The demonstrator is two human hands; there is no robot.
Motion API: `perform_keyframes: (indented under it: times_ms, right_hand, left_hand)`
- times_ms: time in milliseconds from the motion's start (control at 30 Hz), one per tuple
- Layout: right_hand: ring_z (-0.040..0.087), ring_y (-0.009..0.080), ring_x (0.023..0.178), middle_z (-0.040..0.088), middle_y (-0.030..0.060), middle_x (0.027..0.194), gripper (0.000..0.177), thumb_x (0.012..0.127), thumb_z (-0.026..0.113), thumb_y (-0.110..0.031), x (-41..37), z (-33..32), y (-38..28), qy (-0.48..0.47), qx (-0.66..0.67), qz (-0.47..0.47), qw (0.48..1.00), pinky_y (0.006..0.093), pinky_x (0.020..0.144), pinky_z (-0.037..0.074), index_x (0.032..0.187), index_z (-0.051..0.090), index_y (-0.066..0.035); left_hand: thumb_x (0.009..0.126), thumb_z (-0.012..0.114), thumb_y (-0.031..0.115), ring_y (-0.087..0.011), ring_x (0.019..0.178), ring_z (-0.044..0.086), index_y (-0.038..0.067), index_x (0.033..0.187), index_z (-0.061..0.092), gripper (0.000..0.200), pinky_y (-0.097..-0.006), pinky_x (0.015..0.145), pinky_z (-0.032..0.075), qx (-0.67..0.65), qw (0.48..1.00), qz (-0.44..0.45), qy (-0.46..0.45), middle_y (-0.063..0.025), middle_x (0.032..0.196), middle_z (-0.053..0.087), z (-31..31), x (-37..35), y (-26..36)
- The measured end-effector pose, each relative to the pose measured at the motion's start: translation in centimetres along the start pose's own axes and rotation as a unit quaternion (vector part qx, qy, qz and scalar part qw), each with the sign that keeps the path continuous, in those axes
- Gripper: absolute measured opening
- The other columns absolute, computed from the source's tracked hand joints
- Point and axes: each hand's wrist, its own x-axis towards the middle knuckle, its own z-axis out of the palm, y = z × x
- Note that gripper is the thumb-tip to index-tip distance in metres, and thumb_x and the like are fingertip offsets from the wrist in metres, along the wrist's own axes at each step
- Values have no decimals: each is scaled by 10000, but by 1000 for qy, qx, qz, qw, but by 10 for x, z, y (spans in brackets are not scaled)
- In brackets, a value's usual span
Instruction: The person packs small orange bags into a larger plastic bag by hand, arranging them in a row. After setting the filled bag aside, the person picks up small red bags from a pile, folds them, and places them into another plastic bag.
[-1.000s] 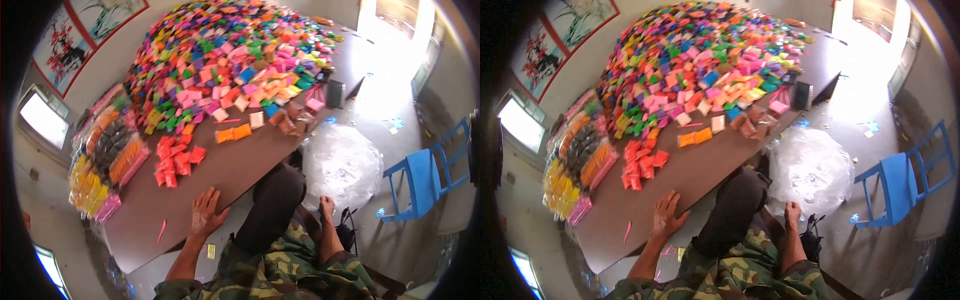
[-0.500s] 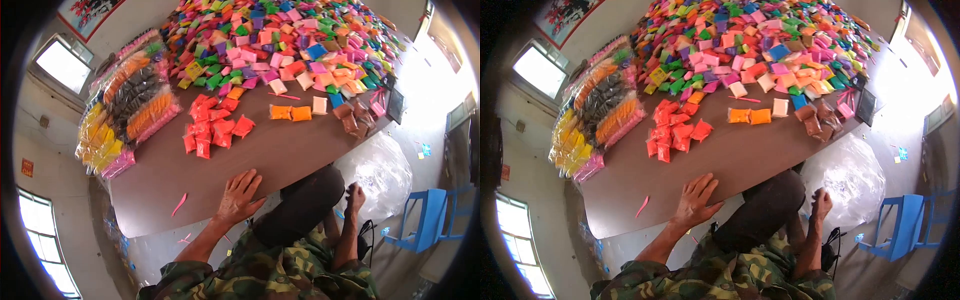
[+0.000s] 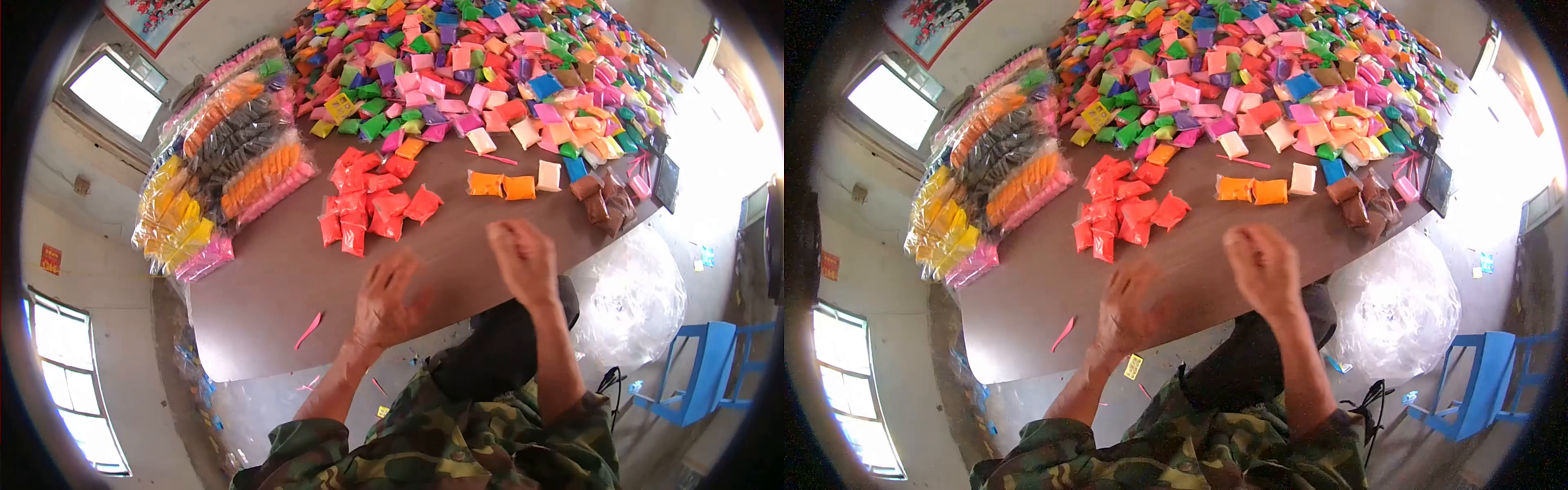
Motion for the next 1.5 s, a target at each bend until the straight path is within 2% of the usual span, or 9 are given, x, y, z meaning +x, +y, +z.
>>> perform_keyframes:
  times_ms: [100,200,300,500,633,933,1033,1133,1500]
  right_hand:
    - [714,321,820,724,156,959,133,960,726,-159,-3,47,34,-36,-48,-120,991,378,713,566,998,719,-32]
    - [698,368,818,711,149,929,80,927,740,-106,-14,57,40,-11,-126,-226,966,400,710,568,974,706,-50]
    - [704,362,828,706,126,916,88,902,755,-54,-15,55,44,15,-27,-132,991,408,719,572,969,700,-66]
    - [708,358,838,700,119,909,98,893,754,-25,-14,48,41,18,25,-126,992,417,719,574,960,699,-72]
    - [708,352,832,701,115,910,103,885,759,-27,-15,51,46,29,26,-119,992,418,717,576,959,701,-71]
    - [699,345,801,690,122,889,87,891,749,-17,-15,43,40,14,38,-125,991,413,695,566,951,699,-55]
    - [687,235,695,703,105,931,56,937,747,-31,-13,43,43,10,35,-138,990,319,626,543,985,721,-39]
    - [703,348,792,697,123,901,73,898,751,-22,-14,44,39,20,55,-119,991,406,685,566,946,703,-50]
    - [697,306,718,702,129,912,56,928,746,-38,-13,39,35,-6,47,-86,995,371,648,562,979,727,-50]
  left_hand:
    - [842,851,185,-359,1266,616,28,1290,680,505,-479,1043,510,55,998,-1,18,-176,1381,639,4,26,-16]
    - [856,832,158,-366,1269,621,24,1278,685,467,-486,1081,483,93,995,16,17,-175,1344,669,14,54,-17]
    - [891,806,217,-338,1282,617,36,1283,687,448,-498,1113,441,132,990,49,12,-165,1364,663,39,81,-32]
    - [942,744,249,-309,1242,630,28,1289,675,417,-518,1149,385,197,976,92,6,-134,1281,707,67,98,-54]
    - [1000,683,216,-290,1255,629,26,1286,690,343,-515,1157,381,225,969,97,-13,-130,1316,700,58,90,-56]
    - [988,681,136,-284,1308,611,24,1311,691,342,-513,1179,385,249,963,102,-2,-138,1341,687,53,59,-58]
    - [970,682,113,-284,1312,609,21,1301,694,344,-509,1188,383,243,966,93,8,-134,1347,685,56,58,-57]
    - [952,684,93,-286,1316,608,21,1295,697,351,-500,1188,387,225,971,83,21,-131,1349,685,57,58,-58]
    - [929,690,28,-320,1269,643,8,1248,715,321,-500,1161,423,169,982,59,61,-148,1298,711,55,62,-50]
